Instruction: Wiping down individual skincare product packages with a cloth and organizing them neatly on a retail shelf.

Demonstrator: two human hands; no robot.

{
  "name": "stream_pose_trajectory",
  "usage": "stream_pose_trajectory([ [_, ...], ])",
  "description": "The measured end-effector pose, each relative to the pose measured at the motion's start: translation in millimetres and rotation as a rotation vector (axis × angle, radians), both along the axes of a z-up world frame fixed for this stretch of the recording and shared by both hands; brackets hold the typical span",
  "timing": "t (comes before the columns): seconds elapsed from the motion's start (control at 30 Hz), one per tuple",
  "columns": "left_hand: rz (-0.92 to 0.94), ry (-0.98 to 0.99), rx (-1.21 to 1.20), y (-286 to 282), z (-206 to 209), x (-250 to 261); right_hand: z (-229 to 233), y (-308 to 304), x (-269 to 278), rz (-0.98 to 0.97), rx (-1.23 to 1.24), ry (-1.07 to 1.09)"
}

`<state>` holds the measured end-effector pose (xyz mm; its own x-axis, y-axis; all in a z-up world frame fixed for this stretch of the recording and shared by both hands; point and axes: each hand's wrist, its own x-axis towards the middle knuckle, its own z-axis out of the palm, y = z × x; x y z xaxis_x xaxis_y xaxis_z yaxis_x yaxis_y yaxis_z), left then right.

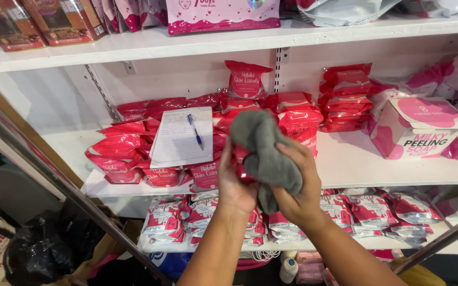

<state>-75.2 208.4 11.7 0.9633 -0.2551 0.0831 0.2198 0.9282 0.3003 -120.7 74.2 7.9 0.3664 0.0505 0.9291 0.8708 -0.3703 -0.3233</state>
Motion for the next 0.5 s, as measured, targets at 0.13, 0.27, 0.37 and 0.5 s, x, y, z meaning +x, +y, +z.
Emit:
stream_pose_trajectory([
  [0.13,-0.103,-0.065,-0.079,-1.9,8.6,-6.4,-7.0,-17.3,6.6,0.041,0.159,0.022],
  [0.27,-0.108,0.092,-0.034,-12.5,15.3,-11.2,12.8,-11.3,-1.9,-0.271,0.082,-0.139],
  [0.37,-0.160,0.112,-0.059,-19.5,-7.6,-0.3,16.6,-6.5,-2.0,-0.180,-0.178,-0.237],
  [0.5,-0.138,0.021,-0.054,-20.8,-38.6,15.6,-15.7,-34.2,35.2,-0.213,-0.301,-0.296],
])
